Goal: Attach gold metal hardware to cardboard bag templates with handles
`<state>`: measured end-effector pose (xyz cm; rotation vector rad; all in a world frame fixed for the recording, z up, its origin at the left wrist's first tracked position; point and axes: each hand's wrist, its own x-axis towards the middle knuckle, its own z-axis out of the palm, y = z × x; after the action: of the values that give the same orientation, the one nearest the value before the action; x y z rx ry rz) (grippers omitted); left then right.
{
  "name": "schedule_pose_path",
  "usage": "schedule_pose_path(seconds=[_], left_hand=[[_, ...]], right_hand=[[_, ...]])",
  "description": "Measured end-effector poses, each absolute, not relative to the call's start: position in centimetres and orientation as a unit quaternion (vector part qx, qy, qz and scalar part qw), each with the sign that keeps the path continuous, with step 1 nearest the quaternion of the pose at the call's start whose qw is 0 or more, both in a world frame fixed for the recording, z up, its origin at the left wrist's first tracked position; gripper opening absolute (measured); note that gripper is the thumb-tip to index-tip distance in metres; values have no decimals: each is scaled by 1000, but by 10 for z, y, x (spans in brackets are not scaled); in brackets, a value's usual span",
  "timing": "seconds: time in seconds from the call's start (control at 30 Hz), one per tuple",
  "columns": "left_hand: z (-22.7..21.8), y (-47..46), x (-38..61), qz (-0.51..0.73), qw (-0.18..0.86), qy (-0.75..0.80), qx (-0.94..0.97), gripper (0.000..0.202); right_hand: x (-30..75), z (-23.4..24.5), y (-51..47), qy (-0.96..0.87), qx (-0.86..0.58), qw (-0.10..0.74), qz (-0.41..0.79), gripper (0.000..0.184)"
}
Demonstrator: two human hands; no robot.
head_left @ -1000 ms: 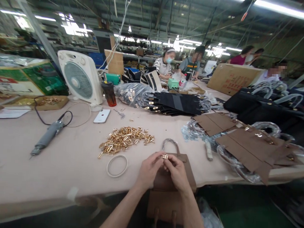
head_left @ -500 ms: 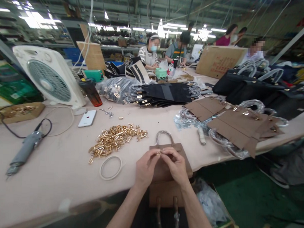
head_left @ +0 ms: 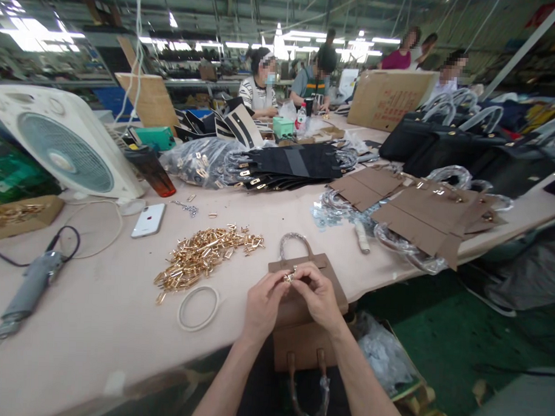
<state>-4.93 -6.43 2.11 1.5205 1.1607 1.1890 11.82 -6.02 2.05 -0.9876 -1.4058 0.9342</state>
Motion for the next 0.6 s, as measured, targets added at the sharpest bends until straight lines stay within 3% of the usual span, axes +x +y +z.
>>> schedule_pose_path(seconds=[0.47,0.6], left_hand=[[20,-63,-50,472,423,469,615,29],[17,-64,-49,487,434,476,590,30]], right_hand=[[111,21,-67,-618,-424,580,320,7],[111,20,-66,-591,-427,582,361,13]])
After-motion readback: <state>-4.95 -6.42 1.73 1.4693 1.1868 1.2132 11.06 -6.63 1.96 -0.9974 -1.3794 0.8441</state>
